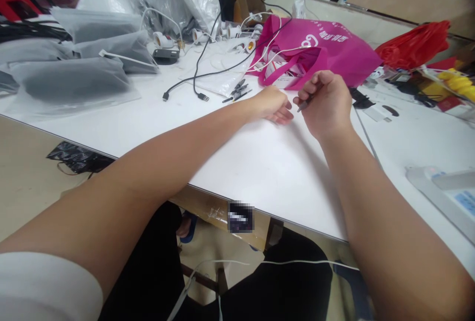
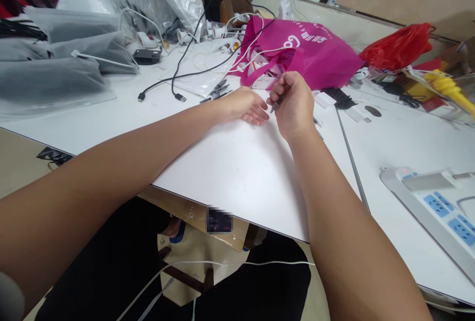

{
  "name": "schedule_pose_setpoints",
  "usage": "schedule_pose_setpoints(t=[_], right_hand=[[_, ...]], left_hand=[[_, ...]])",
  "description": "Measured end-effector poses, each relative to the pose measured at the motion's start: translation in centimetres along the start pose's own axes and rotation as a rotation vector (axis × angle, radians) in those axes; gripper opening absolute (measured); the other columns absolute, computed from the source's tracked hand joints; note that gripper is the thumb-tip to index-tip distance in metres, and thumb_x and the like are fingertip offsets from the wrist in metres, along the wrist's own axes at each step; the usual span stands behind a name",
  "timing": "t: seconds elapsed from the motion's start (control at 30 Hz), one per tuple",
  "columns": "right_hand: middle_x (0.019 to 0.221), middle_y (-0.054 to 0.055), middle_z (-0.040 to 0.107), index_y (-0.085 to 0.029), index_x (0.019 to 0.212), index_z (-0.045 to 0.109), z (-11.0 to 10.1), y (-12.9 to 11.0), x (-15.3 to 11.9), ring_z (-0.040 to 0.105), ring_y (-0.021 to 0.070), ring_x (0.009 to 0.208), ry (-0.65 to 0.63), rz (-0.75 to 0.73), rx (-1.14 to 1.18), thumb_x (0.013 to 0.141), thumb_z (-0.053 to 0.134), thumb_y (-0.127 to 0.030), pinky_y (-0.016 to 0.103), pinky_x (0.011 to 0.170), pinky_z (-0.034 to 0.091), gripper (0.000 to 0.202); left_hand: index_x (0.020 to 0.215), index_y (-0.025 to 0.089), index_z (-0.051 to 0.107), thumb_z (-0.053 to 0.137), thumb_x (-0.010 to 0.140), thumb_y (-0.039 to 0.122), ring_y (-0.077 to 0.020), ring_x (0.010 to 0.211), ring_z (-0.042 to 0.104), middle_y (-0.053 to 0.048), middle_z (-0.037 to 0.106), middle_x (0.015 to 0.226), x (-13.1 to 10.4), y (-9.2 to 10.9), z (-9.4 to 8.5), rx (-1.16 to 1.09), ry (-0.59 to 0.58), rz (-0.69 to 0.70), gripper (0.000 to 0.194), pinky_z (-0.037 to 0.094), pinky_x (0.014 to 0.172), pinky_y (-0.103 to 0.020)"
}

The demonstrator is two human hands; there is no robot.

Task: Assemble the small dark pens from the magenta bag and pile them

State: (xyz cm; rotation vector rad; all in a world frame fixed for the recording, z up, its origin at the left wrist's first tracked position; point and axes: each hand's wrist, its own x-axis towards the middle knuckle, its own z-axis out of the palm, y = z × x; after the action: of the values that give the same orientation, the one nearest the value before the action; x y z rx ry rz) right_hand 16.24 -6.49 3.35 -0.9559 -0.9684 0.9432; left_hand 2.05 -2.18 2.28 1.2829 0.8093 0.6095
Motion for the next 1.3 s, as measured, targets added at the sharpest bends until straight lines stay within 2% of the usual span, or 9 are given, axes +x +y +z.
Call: schedule_pose_setpoints(t=[0.13, 0.27, 0.4, 0.53, 0.8, 0.97, 1.07, 1.17, 1.3], right_hand=[[0.077, 0.001, 0.042, -0.029, 0.08, 0.045, 0.2, 0.6, -0.2, 0.042, 0.0221, 0.074, 0.042, -0.058, -0.068, 0.097, 0.072, -0.031, 0.038, 0.068, 0.043, 0.032], [0.074, 0.003, 0.048, -0.031, 0.08, 0.047, 0.1, 0.5, -0.3, 0.044, 0.0245, 0.077, -0.002, -0.074, -0.152, 0.098, 0.071, -0.029, 0.041, 0.07, 0.047, 0.03], [0.074, 0.001, 0.048, -0.028, 0.077, 0.052, 0.3, 0.4, -0.5, 0.044, 0.0197, 0.073, 0.002, -0.091, -0.118, 0.097, 0.062, -0.021, 0.035, 0.07, 0.047, 0.024], [0.073, 0.0, 0.049, -0.027, 0.075, 0.056, 0.4, 0.8, -0.5, 0.047, 0.0182, 0.071, 0.055, -0.146, -0.148, 0.089, 0.061, -0.015, 0.033, 0.066, 0.039, 0.02], [0.075, 0.003, 0.053, -0.031, 0.073, 0.05, -0.5, 0.3, 0.0, 0.047, 0.0254, 0.076, -0.022, -0.132, -0.163, 0.089, 0.079, -0.03, 0.046, 0.076, 0.052, 0.033], [0.077, 0.002, 0.052, -0.031, 0.075, 0.054, -0.5, 0.5, 0.0, 0.048, 0.0229, 0.073, -0.008, -0.144, -0.147, 0.091, 0.077, -0.032, 0.043, 0.074, 0.051, 0.028], [0.075, 0.002, 0.052, -0.032, 0.077, 0.054, -0.5, 0.6, -0.1, 0.048, 0.0232, 0.07, -0.018, -0.128, -0.144, 0.092, 0.079, -0.032, 0.042, 0.069, 0.048, 0.028], [0.073, 0.001, 0.049, -0.032, 0.078, 0.054, -0.3, 0.5, -0.2, 0.046, 0.0217, 0.068, -0.005, -0.102, -0.14, 0.094, 0.075, -0.028, 0.04, 0.066, 0.045, 0.026], [0.071, -0.001, 0.049, -0.03, 0.079, 0.054, 0.0, 0.5, -0.4, 0.046, 0.019, 0.067, 0.036, -0.112, -0.14, 0.098, 0.063, -0.019, 0.035, 0.066, 0.045, 0.023]], left_hand=[[0.132, 0.013, 0.074, 0.064, 0.093, 0.013, -0.0302, 0.122, 0.086, -0.015, 0.086, 0.105, -0.6, 0.1, 0.4, -0.139, -0.071, -0.02, 0.04, 0.069, 0.112, -0.041], [0.14, 0.01, 0.071, 0.064, 0.093, 0.014, -0.0308, 0.121, 0.087, -0.018, 0.087, 0.11, -0.4, -0.3, 0.1, -0.077, -0.073, -0.074, 0.048, 0.071, 0.109, -0.04], [0.142, 0.008, 0.07, 0.068, 0.089, 0.014, -0.0323, 0.12, 0.087, -0.018, 0.087, 0.106, -0.3, -0.4, -0.2, -0.063, -0.063, -0.084, 0.054, 0.072, 0.109, -0.043], [0.136, 0.013, 0.074, 0.065, 0.087, 0.013, -0.0312, 0.124, 0.087, -0.015, 0.087, 0.103, -0.5, 0.2, 0.1, -0.169, -0.104, -0.005, 0.049, 0.07, 0.114, -0.043], [0.134, 0.011, 0.07, 0.069, 0.087, 0.017, -0.0337, 0.118, 0.088, -0.021, 0.087, 0.109, -0.4, -0.2, -0.5, -0.028, -0.017, -0.095, 0.047, 0.07, 0.107, -0.041], [0.133, 0.013, 0.07, 0.07, 0.091, 0.022, -0.0346, 0.116, 0.087, -0.019, 0.087, 0.107, -0.2, -0.3, -0.5, -0.005, -0.037, -0.08, 0.043, 0.07, 0.108, -0.044], [0.13, 0.014, 0.07, 0.07, 0.094, 0.023, -0.0327, 0.11, 0.087, -0.017, 0.085, 0.104, 0.1, -0.3, -0.7, 0.029, 0.004, -0.047, 0.037, 0.069, 0.108, -0.045], [0.124, 0.017, 0.071, 0.074, 0.093, 0.024, -0.0315, 0.109, 0.085, -0.015, 0.085, 0.104, 0.3, -0.1, -1.0, 0.058, 0.058, -0.002, 0.031, 0.068, 0.11, -0.046], [0.119, 0.016, 0.071, 0.076, 0.095, 0.03, -0.0335, 0.113, 0.085, -0.018, 0.086, 0.106, 0.2, -0.1, -1.1, 0.056, 0.024, -0.024, 0.028, 0.067, 0.107, -0.044]])
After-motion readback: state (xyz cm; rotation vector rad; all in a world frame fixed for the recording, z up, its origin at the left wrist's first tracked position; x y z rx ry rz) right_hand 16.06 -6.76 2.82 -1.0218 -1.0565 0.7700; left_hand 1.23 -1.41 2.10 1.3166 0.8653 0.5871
